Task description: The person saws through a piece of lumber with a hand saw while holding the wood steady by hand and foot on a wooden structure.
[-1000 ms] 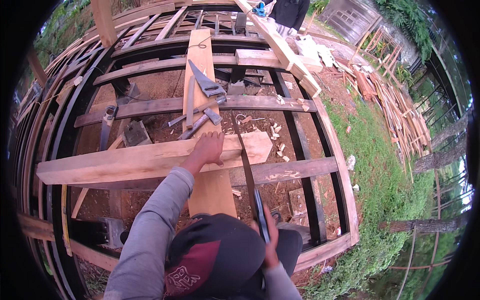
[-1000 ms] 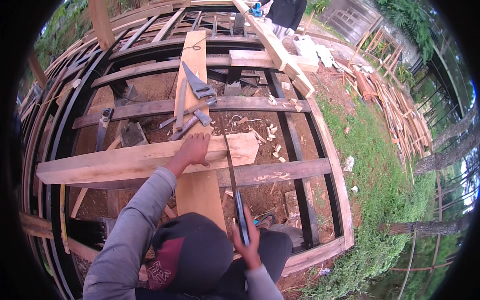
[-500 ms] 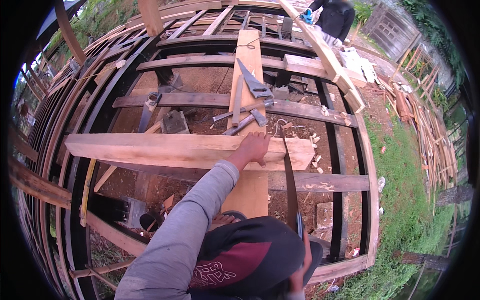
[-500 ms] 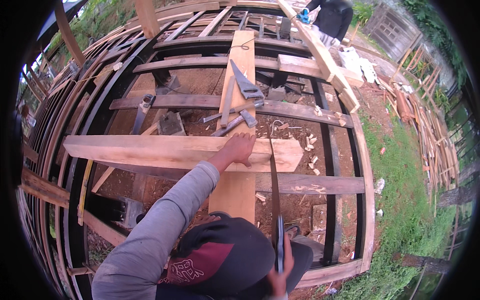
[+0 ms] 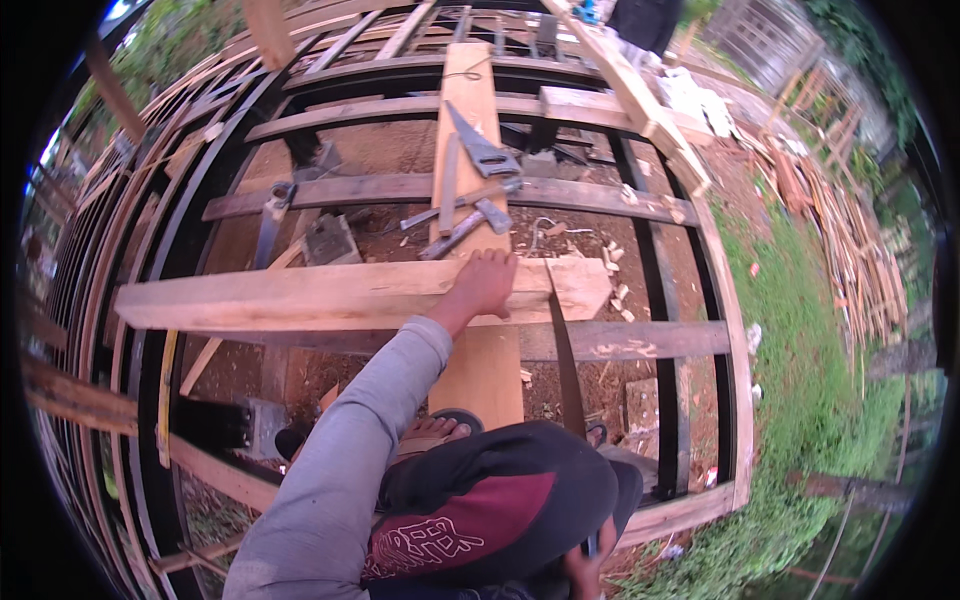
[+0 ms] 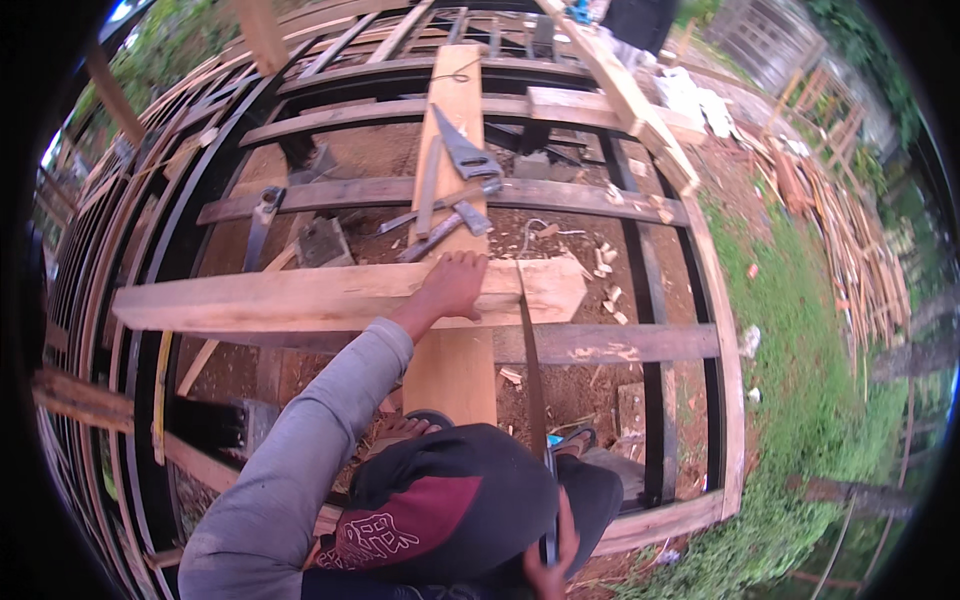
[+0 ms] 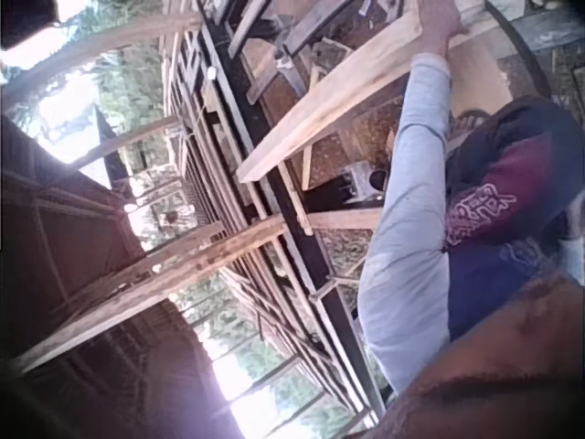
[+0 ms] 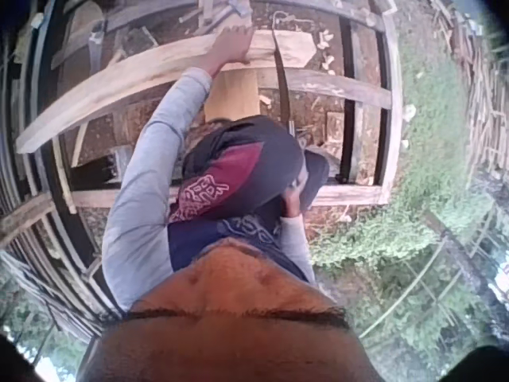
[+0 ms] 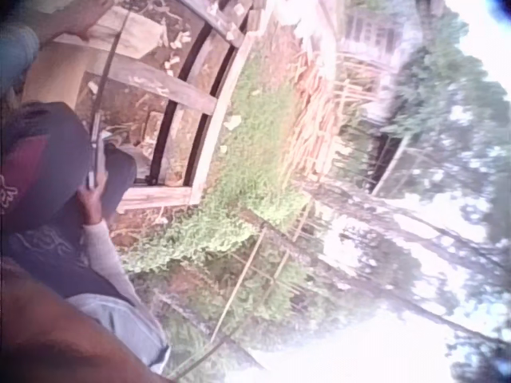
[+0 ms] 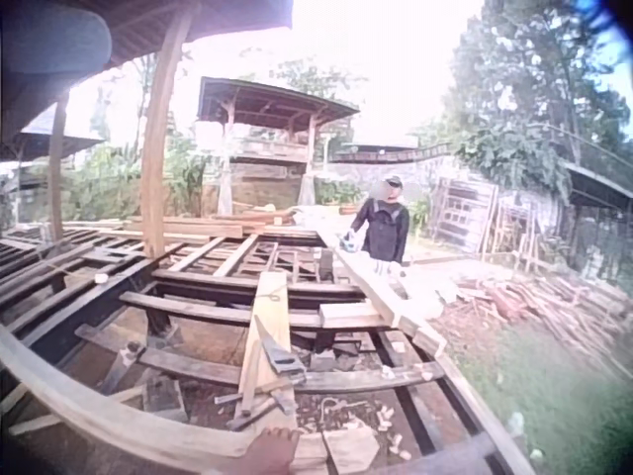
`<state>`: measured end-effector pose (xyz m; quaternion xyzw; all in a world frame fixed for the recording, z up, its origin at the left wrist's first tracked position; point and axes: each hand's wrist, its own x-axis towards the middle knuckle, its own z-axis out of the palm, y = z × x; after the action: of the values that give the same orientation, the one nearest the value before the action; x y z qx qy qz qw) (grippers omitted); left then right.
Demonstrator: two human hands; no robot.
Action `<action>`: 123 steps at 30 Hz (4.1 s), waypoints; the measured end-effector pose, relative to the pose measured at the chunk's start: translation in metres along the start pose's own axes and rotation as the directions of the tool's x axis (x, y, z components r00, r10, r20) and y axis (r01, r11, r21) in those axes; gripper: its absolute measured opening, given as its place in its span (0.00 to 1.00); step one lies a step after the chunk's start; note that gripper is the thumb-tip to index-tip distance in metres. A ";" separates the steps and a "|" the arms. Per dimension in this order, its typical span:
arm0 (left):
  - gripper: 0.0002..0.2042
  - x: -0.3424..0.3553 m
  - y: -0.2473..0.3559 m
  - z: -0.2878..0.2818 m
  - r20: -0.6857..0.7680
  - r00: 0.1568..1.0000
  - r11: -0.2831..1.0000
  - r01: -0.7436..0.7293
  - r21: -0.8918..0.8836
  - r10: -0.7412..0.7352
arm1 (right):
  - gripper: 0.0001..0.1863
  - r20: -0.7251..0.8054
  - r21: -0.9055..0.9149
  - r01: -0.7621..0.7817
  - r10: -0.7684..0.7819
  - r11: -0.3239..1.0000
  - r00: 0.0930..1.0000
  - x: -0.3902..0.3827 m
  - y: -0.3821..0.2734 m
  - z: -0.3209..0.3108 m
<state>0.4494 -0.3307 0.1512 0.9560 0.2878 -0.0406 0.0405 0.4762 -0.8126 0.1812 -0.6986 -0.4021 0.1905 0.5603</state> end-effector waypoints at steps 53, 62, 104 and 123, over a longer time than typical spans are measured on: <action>0.56 0.064 -0.033 0.009 0.130 0.987 0.986 -0.074 -0.150 0.094 | 0.34 -0.025 0.089 0.037 -0.035 0.995 0.999 0.197 0.071 0.085; 0.56 0.053 -0.049 0.006 0.203 0.978 0.986 -0.020 -0.166 0.054 | 0.34 0.030 -0.035 -0.041 0.042 0.999 0.999 0.026 0.021 0.018; 0.57 0.069 -0.072 0.016 0.221 0.972 0.966 -0.021 -0.257 0.080 | 0.39 0.093 0.138 -0.262 0.251 0.955 0.964 0.040 0.031 0.030; 0.58 0.070 -0.054 0.006 0.253 0.966 0.978 0.005 -0.207 0.048 | 0.38 0.082 -0.029 -0.110 0.112 0.993 0.990 -0.005 0.002 -0.011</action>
<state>0.4772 -0.2480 0.1354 0.9364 0.2725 -0.1334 0.1763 0.4814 -0.8237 0.1811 -0.7182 -0.3878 0.2456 0.5230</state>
